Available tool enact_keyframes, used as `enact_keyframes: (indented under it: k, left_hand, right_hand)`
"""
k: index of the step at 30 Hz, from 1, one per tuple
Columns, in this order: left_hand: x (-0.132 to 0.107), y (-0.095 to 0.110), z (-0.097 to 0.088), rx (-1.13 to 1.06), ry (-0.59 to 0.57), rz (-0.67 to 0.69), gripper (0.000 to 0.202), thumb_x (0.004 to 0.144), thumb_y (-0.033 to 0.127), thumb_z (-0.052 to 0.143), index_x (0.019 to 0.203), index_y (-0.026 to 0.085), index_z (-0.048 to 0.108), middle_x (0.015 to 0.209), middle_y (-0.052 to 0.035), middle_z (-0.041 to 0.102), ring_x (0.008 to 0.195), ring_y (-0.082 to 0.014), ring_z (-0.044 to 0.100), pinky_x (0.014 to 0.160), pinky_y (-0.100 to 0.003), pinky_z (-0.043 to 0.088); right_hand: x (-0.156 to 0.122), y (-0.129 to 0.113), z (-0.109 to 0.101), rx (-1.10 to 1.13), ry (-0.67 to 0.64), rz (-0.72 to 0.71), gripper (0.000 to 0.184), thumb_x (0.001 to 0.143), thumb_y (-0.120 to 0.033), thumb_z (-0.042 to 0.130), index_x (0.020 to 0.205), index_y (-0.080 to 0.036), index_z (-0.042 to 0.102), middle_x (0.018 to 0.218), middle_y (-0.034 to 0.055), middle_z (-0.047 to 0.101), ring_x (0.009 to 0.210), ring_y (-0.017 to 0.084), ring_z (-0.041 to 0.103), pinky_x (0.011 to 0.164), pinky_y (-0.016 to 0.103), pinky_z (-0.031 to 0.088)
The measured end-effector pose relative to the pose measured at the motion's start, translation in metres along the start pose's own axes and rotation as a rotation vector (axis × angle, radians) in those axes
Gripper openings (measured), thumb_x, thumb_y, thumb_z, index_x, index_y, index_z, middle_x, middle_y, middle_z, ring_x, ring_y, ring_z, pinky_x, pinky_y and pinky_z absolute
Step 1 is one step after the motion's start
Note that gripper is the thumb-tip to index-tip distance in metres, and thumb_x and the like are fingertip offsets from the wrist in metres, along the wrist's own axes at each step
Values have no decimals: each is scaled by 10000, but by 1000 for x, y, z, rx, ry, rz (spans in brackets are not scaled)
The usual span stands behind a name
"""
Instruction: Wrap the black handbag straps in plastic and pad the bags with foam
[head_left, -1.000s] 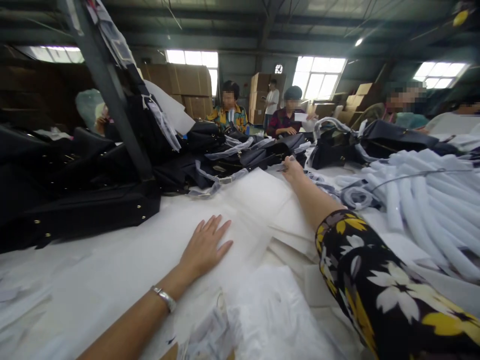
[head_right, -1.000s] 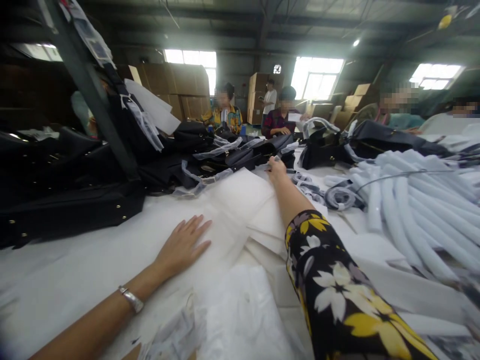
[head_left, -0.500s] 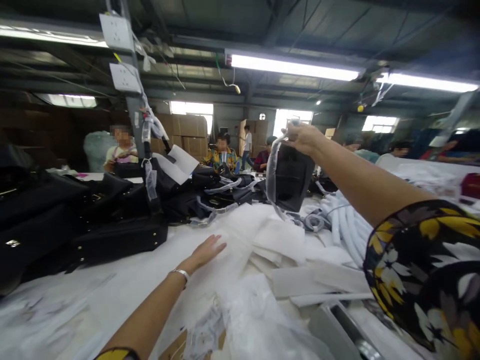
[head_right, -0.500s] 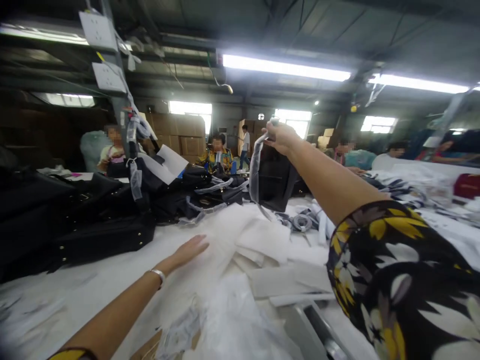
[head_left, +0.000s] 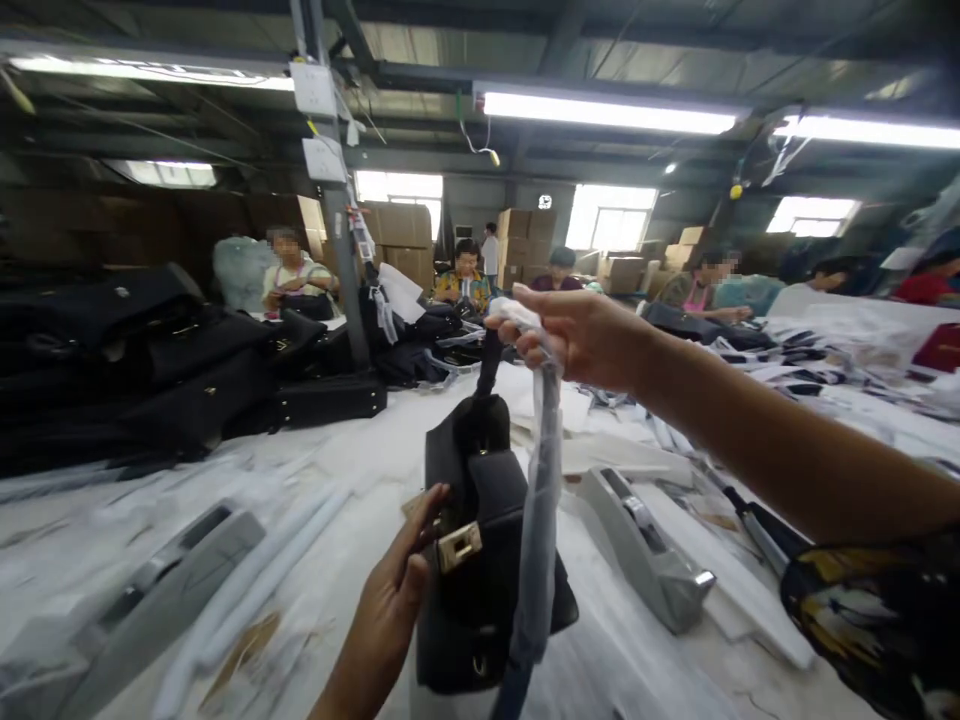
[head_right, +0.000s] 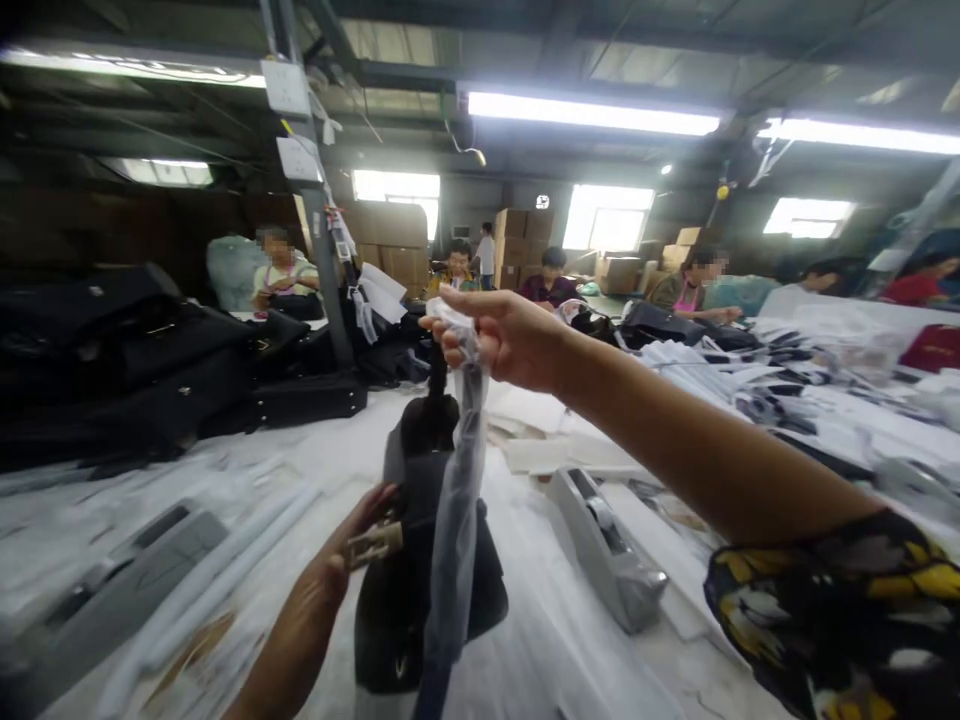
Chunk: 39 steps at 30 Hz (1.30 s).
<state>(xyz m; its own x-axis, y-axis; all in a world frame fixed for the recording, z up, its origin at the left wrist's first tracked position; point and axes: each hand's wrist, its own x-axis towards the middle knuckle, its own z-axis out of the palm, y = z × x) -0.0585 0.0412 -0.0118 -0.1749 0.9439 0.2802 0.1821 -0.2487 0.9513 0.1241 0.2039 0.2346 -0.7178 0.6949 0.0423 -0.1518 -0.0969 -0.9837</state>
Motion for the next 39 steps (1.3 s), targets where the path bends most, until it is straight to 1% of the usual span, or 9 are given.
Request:
enact_keyframes:
  k: [4,8,12,16,21,26,31,34,39]
  left_hand:
    - [-71,22,-28,132,269,-43,517,932,602,463,1303,274,613,1337,-68,625,1102,-273,651,835,-349,588]
    - [-82,32,-60,629,668,77,545,878,515,620,1369,292,539,1485,-26,492,1300,-282,520,1129,-412,398]
    - [-60,-1,-106,740,315,-182,826,853,613,572,1544,256,295,1586,-84,364,1445,-335,343,1199,-489,256]
    - [-59,-37,-132,576,232,-325,923,845,667,549,1581,281,148,1592,-110,352,1451,-328,338,1191,-496,253]
    - [-72,-52,-126,439,143,-397,817,847,691,523,1530,279,346,1616,-50,316,1492,-306,244,1228,-464,136]
    - [-71,-54,-118,461,157,-390,814,805,648,611,1510,309,383,1614,-5,323,1488,-311,253,1229,-483,136]
    - [-80,-58,-122,473,146,-318,797,813,611,621,1511,316,371,1610,2,331,1485,-297,259,1228,-472,158]
    - [-85,-63,-123,479,159,-313,772,806,620,618,1489,329,405,1596,17,358,1478,-298,276,1226,-467,176]
    - [-81,-82,-133,495,207,-349,754,747,680,622,1414,348,511,1527,25,470,1419,-363,380,1200,-540,223]
  right_hand:
    - [-4,24,48,-80,-342,140,243,1009,-181,459,1009,-36,654,744,1,548,462,16,421,429,97,442]
    - [39,59,73,-317,-405,30,259,1022,-226,468,1075,-64,664,919,61,671,610,52,577,629,159,545]
    - [47,112,46,-754,-48,-200,348,1005,-343,524,1236,-110,640,1238,108,678,1102,182,643,1024,333,477]
    - [-40,192,-4,-923,55,-120,486,981,-458,513,1361,-164,587,1366,111,624,1236,240,600,1103,394,417]
    - [-138,295,-25,-987,87,-108,544,945,-326,548,1466,-191,467,1480,122,516,1316,256,535,1086,426,453]
    - [-113,333,-34,-1148,196,-132,549,755,52,484,1238,-144,657,1320,148,641,1326,246,503,1176,462,284]
    - [-73,345,-47,-1048,382,-138,275,692,13,506,720,-166,713,831,73,759,924,220,696,958,368,473]
    - [-63,354,-56,-980,548,-165,360,738,-9,414,856,-155,720,906,67,765,907,187,711,856,303,519]
    - [-56,358,-73,-1030,598,-204,526,831,1,340,1247,-145,627,1309,111,653,1226,179,598,1040,350,457]
